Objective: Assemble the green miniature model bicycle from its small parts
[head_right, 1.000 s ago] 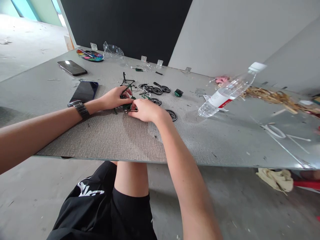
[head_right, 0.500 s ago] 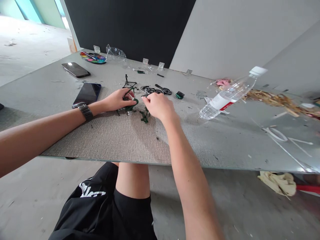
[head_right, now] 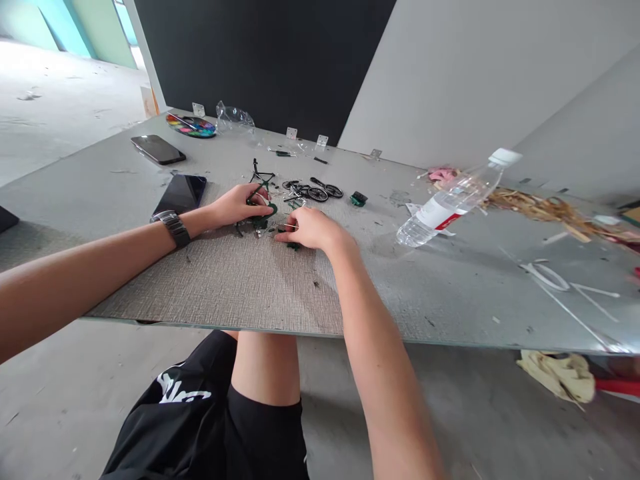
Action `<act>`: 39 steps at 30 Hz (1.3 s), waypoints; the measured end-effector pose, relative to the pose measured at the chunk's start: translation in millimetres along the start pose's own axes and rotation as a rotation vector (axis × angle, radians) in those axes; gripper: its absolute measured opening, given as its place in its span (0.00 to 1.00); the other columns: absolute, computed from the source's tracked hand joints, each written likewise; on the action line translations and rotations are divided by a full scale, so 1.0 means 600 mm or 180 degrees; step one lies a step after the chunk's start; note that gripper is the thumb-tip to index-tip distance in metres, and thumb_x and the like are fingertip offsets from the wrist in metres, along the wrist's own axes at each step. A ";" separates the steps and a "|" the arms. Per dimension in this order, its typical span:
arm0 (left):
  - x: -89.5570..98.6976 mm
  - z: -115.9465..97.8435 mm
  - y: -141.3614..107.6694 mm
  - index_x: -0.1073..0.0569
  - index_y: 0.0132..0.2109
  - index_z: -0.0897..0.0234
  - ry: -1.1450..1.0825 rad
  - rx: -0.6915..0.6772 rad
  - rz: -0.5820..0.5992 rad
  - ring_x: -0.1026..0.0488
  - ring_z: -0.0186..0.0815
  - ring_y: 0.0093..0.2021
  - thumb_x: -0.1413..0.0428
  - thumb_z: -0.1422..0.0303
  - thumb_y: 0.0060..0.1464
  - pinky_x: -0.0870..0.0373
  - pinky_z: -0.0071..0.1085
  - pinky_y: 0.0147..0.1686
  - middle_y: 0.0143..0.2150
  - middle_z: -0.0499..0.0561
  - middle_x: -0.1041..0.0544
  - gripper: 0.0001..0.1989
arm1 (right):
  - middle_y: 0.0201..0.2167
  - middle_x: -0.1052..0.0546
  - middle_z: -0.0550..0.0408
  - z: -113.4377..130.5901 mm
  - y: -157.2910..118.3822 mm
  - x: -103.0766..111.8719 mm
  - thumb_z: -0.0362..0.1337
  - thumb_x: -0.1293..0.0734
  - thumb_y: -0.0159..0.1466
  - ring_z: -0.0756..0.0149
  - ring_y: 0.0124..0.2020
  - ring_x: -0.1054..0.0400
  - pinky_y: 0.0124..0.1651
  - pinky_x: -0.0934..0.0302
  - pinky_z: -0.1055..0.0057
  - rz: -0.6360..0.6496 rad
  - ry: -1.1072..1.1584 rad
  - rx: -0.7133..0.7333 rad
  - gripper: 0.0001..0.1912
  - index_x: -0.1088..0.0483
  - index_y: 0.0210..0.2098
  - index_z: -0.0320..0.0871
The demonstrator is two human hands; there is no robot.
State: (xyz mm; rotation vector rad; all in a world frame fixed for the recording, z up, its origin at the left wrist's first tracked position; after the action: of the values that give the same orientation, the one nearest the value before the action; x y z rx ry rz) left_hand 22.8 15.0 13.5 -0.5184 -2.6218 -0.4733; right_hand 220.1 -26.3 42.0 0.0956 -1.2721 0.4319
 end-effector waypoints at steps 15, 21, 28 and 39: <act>0.008 0.000 -0.005 0.28 0.41 0.66 -0.0826 0.0335 -0.0504 0.33 0.30 0.30 0.35 0.65 0.55 0.36 0.32 0.29 0.35 0.51 0.27 0.12 | 0.33 0.20 0.51 -0.005 -0.005 0.017 0.43 0.28 0.66 0.63 0.31 0.31 0.35 0.43 0.64 -0.0794 0.0081 0.0071 0.09 0.23 0.36 0.44; 0.008 0.002 -0.002 0.30 0.40 0.66 -0.1434 0.0228 -0.0636 0.32 0.28 0.30 0.33 0.68 0.53 0.37 0.27 0.27 0.31 0.48 0.28 0.13 | 0.33 0.20 0.51 -0.024 0.003 0.009 0.43 0.27 0.64 0.62 0.31 0.29 0.35 0.42 0.65 -0.0749 0.0106 0.0077 0.08 0.25 0.34 0.45; 0.008 0.010 -0.002 0.30 0.45 0.64 -0.1772 0.0347 -0.0559 0.32 0.27 0.26 0.31 0.63 0.52 0.36 0.26 0.23 0.32 0.48 0.26 0.19 | 0.30 0.21 0.54 -0.023 -0.002 0.020 0.44 0.35 0.70 0.65 0.28 0.32 0.32 0.46 0.67 -0.1298 0.0262 0.0205 0.10 0.26 0.37 0.46; 0.004 -0.002 -0.003 0.30 0.44 0.65 -0.1271 -0.0247 -0.0316 0.30 0.30 0.33 0.33 0.62 0.52 0.35 0.29 0.32 0.35 0.49 0.24 0.18 | 0.41 0.18 0.51 0.020 0.016 -0.001 0.43 0.30 0.66 0.60 0.42 0.23 0.47 0.33 0.63 -0.1840 0.1608 0.0876 0.10 0.27 0.44 0.46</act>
State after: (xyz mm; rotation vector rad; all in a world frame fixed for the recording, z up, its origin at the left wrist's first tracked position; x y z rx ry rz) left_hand 20.2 13.6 15.0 -0.5575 -3.0321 -0.5530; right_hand 205.6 -21.6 43.5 0.5392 -0.6377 0.1104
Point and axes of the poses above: each hand's wrist, its own y-axis towards the middle knuckle, its own x-axis out of the back of the hand, z = x × y, the point moved 3 cm from there along y, towards the middle knuckle
